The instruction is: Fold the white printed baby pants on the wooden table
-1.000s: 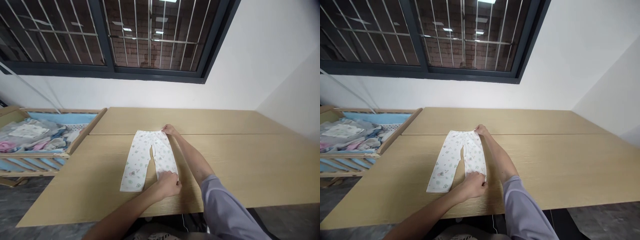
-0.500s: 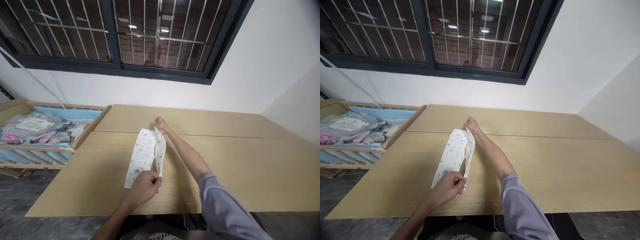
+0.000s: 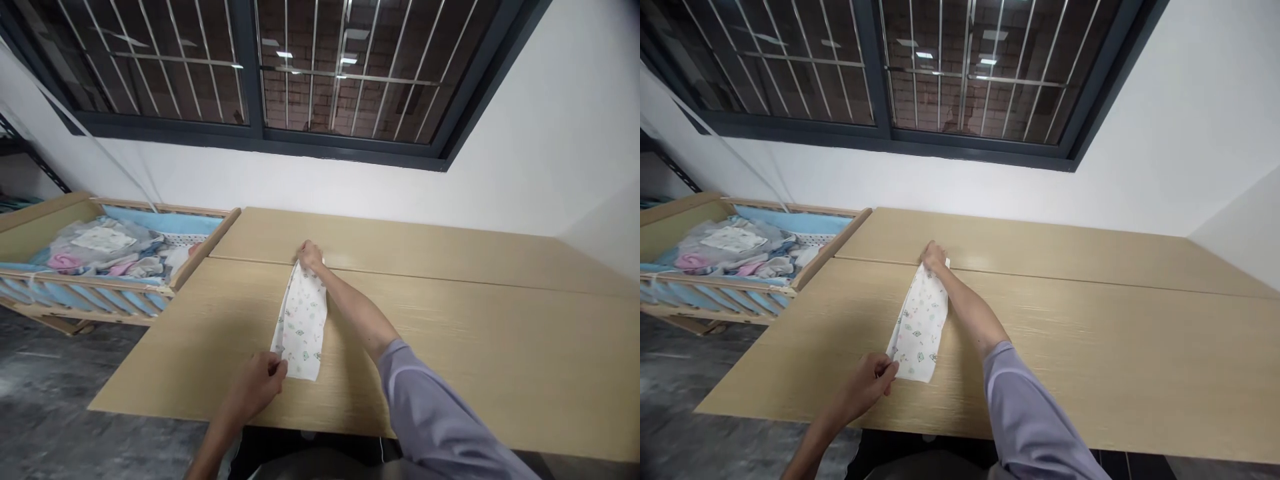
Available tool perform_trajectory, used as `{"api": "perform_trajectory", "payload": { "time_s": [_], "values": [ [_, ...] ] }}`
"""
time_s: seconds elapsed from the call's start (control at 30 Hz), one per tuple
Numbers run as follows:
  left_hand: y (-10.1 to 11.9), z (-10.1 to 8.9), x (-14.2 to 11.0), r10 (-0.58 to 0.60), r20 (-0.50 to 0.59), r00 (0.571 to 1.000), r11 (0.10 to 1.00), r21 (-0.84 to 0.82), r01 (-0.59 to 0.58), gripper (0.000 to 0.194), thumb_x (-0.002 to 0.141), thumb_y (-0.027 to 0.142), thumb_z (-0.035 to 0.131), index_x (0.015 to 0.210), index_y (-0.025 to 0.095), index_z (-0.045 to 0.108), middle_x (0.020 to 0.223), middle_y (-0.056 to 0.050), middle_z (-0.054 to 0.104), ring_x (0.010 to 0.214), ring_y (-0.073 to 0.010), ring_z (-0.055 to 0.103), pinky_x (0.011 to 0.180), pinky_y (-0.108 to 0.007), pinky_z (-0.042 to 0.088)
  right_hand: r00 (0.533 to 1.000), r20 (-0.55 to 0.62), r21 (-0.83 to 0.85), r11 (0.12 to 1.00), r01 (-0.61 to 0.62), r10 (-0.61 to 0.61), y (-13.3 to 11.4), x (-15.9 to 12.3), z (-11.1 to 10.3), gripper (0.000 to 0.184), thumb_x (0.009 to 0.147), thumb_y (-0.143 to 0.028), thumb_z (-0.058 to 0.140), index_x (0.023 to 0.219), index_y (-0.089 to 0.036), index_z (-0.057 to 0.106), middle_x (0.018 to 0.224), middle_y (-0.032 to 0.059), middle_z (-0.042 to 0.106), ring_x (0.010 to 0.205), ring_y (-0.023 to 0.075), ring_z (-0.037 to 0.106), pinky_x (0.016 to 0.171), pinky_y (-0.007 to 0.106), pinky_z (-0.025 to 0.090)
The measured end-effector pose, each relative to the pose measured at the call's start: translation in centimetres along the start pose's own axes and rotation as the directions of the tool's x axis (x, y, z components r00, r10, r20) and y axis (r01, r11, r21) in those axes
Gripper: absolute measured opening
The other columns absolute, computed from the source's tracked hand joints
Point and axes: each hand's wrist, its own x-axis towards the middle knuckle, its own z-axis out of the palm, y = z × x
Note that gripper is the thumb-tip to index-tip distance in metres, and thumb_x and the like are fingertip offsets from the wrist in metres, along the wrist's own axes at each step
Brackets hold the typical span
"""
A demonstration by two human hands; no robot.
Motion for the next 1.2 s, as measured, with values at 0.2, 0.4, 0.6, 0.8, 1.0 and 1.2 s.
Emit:
{"api": "perform_trajectory", "payload": {
  "time_s": [0.2,0.4,0.6,0.8,1.0,1.2],
  "values": [
    [-0.9,-0.1,0.1,-0.025,0.002,1.000,0.999,0.039,0.025,0.042,0.089,0.038,0.041,0.053,0.021,0.052,0.057,-0.001,0.064,0.062,-0.0173,0.060,0.063,-0.030,0.033,1.000,0.014,-0.038,0.999,-0.010,0.011,-0.4,0.1,1.5,0.021,0.079,-0.013,0.061,0.098,-0.021,0.057,0.097,0.0066,0.069,0.101,0.0238,0.062,0.094,0.035,0.038],
    [-1.9,0.2,0.4,-0.077,-0.020,0.997,0.984,0.162,0.079,0.037,0.090,0.032,0.041,0.055,0.020,0.049,0.061,-0.003,0.063,0.064,-0.0178,0.058,0.062,-0.031,0.028,1.000,0.030,-0.063,0.998,-0.001,0.003,-0.1,0.3,2.4,0.024,0.081,-0.015,0.061,0.104,-0.020,0.058,0.104,0.0088,0.070,0.106,0.0243,0.062,0.094,0.035,0.038],
    [-2.3,0.6,0.4,-0.121,-0.053,0.991,0.941,0.313,0.131,0.034,0.093,0.030,0.041,0.065,0.020,0.056,0.074,-0.006,0.069,0.074,-0.0211,0.063,0.063,-0.032,0.028,0.998,0.043,-0.071,0.996,0.046,-0.043,-0.4,-0.6,1.9,0.021,0.083,-0.017,0.061,0.104,-0.020,0.058,0.100,0.0077,0.071,0.103,0.0239,0.063,0.093,0.034,0.038],
    [-0.3,0.4,-1.3,-0.228,-0.219,0.949,0.865,0.401,0.300,0.040,0.099,0.043,0.036,0.086,0.021,0.067,0.092,-0.012,0.075,0.089,-0.0314,0.070,0.068,-0.036,0.043,0.978,0.022,-0.043,0.977,0.209,-0.208,-1.5,-3.4,-0.4,0.019,0.097,-0.032,0.051,0.110,-0.019,0.057,0.110,0.0088,0.070,0.108,0.0237,0.062,0.101,0.038,0.035],
    [-0.9,4.2,-2.1,0.360,-0.415,0.835,0.872,0.468,-0.143,0.037,0.099,0.044,0.041,0.114,0.020,0.065,0.118,-0.012,0.073,0.109,-0.0279,0.068,0.089,-0.039,0.053,0.653,0.196,0.132,0.679,0.722,-0.732,-1.8,-12.4,-3.6,0.045,0.103,-0.047,0.045,0.137,-0.018,0.050,0.141,0.0143,0.057,0.130,0.0246,0.052,0.107,0.039,0.040],
    [-3.1,6.9,-2.5,0.630,-0.312,0.711,0.706,0.613,-0.356,0.033,0.096,0.039,0.051,0.122,0.021,0.062,0.125,-0.011,0.071,0.115,-0.0276,0.068,0.091,-0.040,0.058,0.186,0.434,0.261,0.321,0.910,-0.882,0.1,-21.6,-3.5,0.055,0.107,-0.038,0.037,0.157,-0.016,0.029,0.164,0.0117,0.031,0.154,0.0189,0.019,0.124,0.038,0.023]
  ]
}}
